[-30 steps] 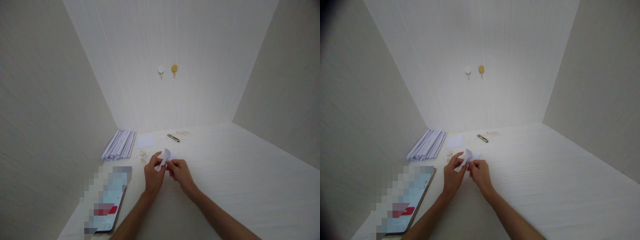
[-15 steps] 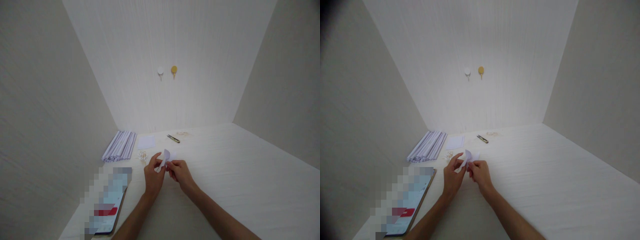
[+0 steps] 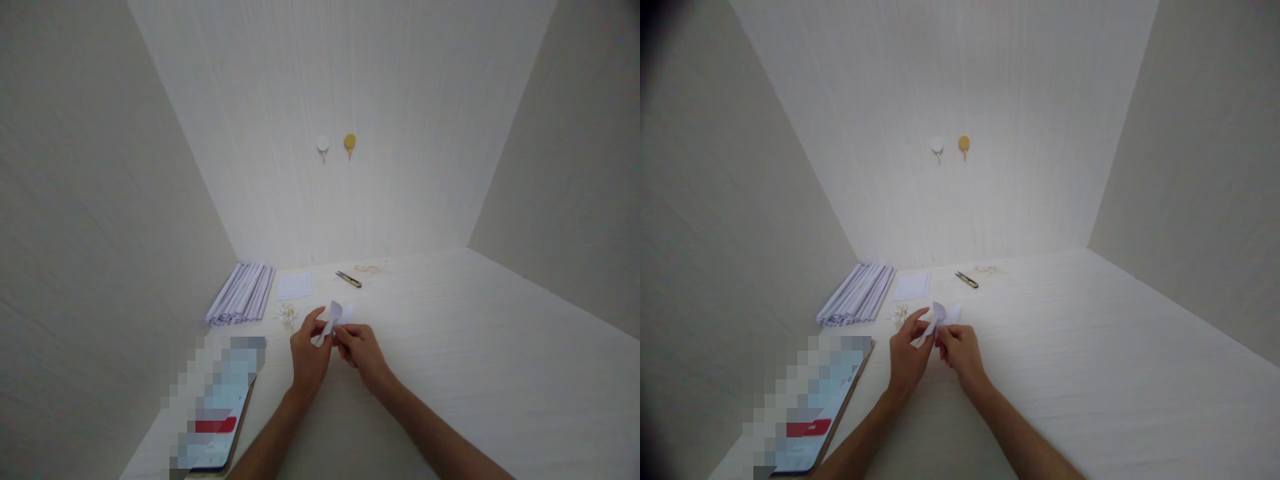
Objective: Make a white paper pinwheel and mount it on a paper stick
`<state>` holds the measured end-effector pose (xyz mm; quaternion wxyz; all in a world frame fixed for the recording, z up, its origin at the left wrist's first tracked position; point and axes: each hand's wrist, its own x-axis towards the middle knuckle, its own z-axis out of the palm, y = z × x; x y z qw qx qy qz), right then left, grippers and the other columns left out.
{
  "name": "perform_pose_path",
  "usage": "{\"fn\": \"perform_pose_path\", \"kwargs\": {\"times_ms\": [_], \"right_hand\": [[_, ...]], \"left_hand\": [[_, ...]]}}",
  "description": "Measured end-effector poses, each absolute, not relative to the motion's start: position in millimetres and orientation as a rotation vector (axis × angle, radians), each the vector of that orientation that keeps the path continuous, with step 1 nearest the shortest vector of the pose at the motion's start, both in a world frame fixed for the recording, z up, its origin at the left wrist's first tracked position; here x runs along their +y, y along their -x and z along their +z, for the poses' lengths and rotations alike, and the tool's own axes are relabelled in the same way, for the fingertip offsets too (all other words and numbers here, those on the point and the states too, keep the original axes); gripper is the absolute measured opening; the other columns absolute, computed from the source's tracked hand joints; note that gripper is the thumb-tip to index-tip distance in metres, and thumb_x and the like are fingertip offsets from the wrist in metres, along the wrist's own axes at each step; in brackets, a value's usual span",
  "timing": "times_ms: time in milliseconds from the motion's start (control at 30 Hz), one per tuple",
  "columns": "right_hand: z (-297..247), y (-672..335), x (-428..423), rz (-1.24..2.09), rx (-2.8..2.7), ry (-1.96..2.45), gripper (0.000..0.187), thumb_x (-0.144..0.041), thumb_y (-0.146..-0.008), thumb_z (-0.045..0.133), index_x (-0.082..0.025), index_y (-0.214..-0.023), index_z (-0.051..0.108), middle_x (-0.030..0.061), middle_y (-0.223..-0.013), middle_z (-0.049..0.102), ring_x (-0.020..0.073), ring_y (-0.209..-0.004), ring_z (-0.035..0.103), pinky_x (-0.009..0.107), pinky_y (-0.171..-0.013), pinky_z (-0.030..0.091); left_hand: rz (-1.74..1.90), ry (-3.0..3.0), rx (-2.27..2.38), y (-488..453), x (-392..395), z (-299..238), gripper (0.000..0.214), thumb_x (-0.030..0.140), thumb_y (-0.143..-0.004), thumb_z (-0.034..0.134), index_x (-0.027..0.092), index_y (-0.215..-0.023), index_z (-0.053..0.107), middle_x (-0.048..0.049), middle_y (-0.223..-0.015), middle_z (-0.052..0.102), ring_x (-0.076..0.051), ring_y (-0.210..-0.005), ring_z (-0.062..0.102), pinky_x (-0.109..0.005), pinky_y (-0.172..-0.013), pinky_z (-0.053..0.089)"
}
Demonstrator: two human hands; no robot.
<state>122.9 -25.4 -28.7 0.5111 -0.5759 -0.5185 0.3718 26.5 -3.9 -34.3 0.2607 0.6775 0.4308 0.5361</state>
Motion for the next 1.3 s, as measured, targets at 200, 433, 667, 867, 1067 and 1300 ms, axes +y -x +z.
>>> {"fn": "perform_pose_path", "kwargs": {"times_ms": [200, 433, 667, 867, 1067, 1300], "right_hand": [[-28.9, -127.6, -26.4, 0.835, -1.296, 1.365, 0.027, -0.028, -0.07, 0.042, -0.016, -0.045, 0.044, -0.0028, -0.039, 0.041, 0.0072, -0.036, 0.034, 0.02, -0.037, 0.024], [-28.6, -127.8, -24.1, 1.122, -1.112, 1.296, 0.027, -0.03, -0.067, 0.044, -0.016, -0.044, 0.046, -0.0051, -0.035, 0.037, 0.0059, -0.032, 0.029, 0.021, -0.035, 0.019], [-39.6, -130.3, -15.3, 1.306, -1.002, 1.171, 0.028, -0.038, -0.063, 0.048, -0.015, -0.048, 0.049, -0.0073, -0.032, 0.039, 0.0033, -0.027, 0.027, 0.019, -0.031, 0.014], [-39.0, -134.2, -15.8, 1.375, -0.918, 1.112, 0.027, -0.038, -0.062, 0.05, -0.014, -0.049, 0.05, -0.0076, -0.033, 0.04, 0.0019, -0.025, 0.025, 0.018, -0.029, 0.009], [-40.8, -134.0, -15.3, 1.421, -0.901, 1.08, 0.026, -0.036, -0.061, 0.052, -0.013, -0.048, 0.05, -0.007, -0.031, 0.042, 0.0015, -0.024, 0.027, 0.018, -0.028, 0.01], [-41.9, -133.7, -13.8, 1.444, -0.897, 1.067, 0.027, -0.036, -0.062, 0.052, -0.013, -0.047, 0.051, -0.0067, -0.03, 0.042, 0.0015, -0.023, 0.029, 0.017, -0.028, 0.011]], "left_hand": [[1.443, -1.838, 1.147, -26.4, -2.1, -32.8, 0.036, 0.009, -0.062, 0.051, 0.018, -0.096, 0.051, 0.0029, -0.063, 0.06, -0.011, -0.06, 0.058, -0.027, -0.067, 0.047], [1.449, -1.789, 1.135, -24.2, -3.3, -32.6, 0.037, 0.008, -0.06, 0.052, 0.018, -0.096, 0.052, 0.0032, -0.062, 0.06, -0.011, -0.059, 0.057, -0.026, -0.066, 0.047], [1.443, -1.571, 1.094, -25.6, 1.1, -37.3, 0.039, 0.014, -0.063, 0.054, 0.014, -0.101, 0.047, 0.0017, -0.06, 0.06, -0.011, -0.059, 0.058, -0.025, -0.063, 0.047], [1.445, -1.504, 1.118, -23.6, 2.6, -38.5, 0.039, 0.015, -0.063, 0.055, 0.013, -0.1, 0.047, 0.0015, -0.061, 0.06, -0.011, -0.059, 0.058, -0.021, -0.057, 0.046], [1.429, -1.498, 1.107, -25.2, 0.0, -36.3, 0.036, 0.015, -0.063, 0.054, 0.013, -0.098, 0.047, 0.0016, -0.06, 0.059, -0.01, -0.057, 0.057, -0.021, -0.058, 0.046], [1.435, -1.5, 1.109, -25.1, -0.6, -36.2, 0.035, 0.014, -0.062, 0.054, 0.014, -0.097, 0.048, 0.0014, -0.06, 0.059, -0.011, -0.058, 0.058, -0.023, -0.06, 0.046]]}}
